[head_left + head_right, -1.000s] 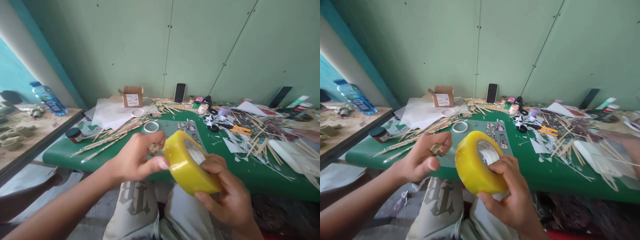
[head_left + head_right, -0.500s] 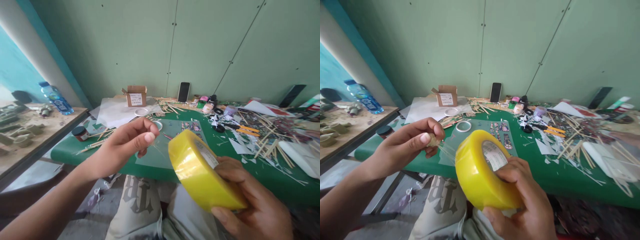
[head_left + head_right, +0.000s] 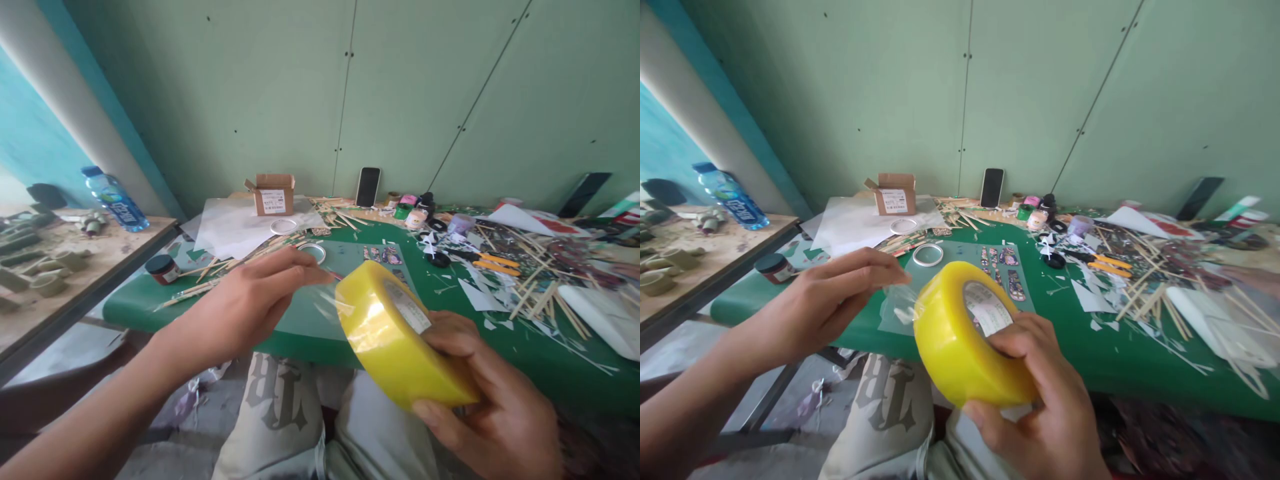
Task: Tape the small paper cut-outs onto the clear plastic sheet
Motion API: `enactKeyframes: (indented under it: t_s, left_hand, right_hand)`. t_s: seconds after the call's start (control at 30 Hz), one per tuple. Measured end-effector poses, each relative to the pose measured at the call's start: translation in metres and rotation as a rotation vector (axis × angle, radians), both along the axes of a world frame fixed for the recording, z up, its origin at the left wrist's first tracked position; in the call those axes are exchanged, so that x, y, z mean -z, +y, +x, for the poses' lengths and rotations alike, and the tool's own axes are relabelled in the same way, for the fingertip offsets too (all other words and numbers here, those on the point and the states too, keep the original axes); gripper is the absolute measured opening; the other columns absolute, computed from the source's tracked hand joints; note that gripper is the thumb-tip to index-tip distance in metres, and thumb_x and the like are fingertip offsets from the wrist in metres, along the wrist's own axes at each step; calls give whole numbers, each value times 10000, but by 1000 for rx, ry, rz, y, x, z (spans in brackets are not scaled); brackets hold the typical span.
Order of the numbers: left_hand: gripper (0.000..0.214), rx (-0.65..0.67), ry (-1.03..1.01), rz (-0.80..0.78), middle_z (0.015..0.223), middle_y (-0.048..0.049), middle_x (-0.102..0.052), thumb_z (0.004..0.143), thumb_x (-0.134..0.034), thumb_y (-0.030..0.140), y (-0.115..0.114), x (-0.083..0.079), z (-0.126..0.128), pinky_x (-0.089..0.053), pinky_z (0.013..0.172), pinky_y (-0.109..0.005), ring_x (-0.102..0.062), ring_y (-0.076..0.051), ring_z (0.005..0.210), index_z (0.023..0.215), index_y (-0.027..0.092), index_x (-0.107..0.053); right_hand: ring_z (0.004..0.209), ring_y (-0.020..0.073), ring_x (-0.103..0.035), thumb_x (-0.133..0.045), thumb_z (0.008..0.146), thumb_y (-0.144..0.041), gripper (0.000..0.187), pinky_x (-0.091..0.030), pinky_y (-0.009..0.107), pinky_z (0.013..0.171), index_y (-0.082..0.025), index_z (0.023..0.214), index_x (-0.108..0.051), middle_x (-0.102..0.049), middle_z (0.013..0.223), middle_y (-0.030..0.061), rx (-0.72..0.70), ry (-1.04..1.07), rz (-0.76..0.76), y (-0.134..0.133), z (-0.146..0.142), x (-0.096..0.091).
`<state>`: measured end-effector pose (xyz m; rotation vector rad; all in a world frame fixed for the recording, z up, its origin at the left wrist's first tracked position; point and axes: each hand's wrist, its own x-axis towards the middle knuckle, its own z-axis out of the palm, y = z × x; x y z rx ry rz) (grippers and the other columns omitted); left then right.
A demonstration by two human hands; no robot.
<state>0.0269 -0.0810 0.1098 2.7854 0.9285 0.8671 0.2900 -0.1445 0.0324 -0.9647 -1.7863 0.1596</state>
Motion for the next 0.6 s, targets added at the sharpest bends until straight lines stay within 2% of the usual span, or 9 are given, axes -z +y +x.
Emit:
enactKeyframes:
  t_s: [0.1, 0.2, 0.23, 0.3, 0.43, 0.5, 0.6]
  left_hand:
    - [342, 28, 33, -15, 900, -68, -664, 862, -381, 57, -3, -2, -1, -532, 676, -300, -627, -172, 769, 1035, 203, -638]
    - [121, -33, 79, -3, 792, -49, -614, 881, -478, 243, 3, -4, -4, -473, 592, -299, -550, -166, 658, 870, 192, -588]
    - [133, -77, 89, 11, 778, -42, -601, 886, -512, 303, 8, -4, -4, -449, 579, -289, -533, -158, 646, 836, 194, -568]
    - [205, -144, 69, 32, 730, -20, -568, 909, -522, 344, 24, -4, -4, -402, 557, -267, -498, -137, 614, 764, 200, -524]
    - [241, -62, 16, -60, 643, 13, -512, 918, -504, 311, 65, -2, 4, -370, 551, -252, -459, -118, 581, 703, 203, -485]
    - [217, 1, 103, -110, 647, 13, -528, 905, -518, 317, 82, -1, 8, -355, 550, -250, -459, -115, 578, 723, 199, -519]
    - [240, 36, 199, -149, 625, 19, -513, 916, -495, 327, 96, 1, 13, -319, 523, -248, -433, -106, 543, 712, 203, -525]
  right_hand:
    - [870, 256, -589, -655, 818, -456, 263, -495, 412, 768, -231, 938, -593, -603, 815, 39, -14, 21, 10, 10, -2, 9]
    - [911, 258, -601, -680, 796, -492, 322, -503, 421, 806, -227, 964, -605, -622, 903, 52, -42, 82, -3, 26, -11, 28]
    - [925, 256, -604, -675, 800, -500, 332, -510, 409, 799, -226, 975, -606, -623, 934, 58, -65, 113, -25, 32, -16, 36]
    - [892, 233, -613, -662, 812, -513, 355, -523, 371, 758, -222, 1008, -605, -614, 947, 57, -126, 192, -108, 44, -30, 53]
    - [696, 162, -586, -588, 861, -568, 440, -508, 283, 589, -195, 1089, -540, -608, 895, 44, -291, 439, -356, 67, -61, 83]
    - [702, 157, -589, -580, 875, -561, 432, -508, 274, 595, -194, 1097, -526, -620, 909, 45, -336, 476, -455, 75, -68, 90]
    - [806, 173, -615, -585, 897, -516, 382, -521, 288, 689, -197, 1104, -547, -640, 962, 53, -347, 438, -519, 82, -67, 89]
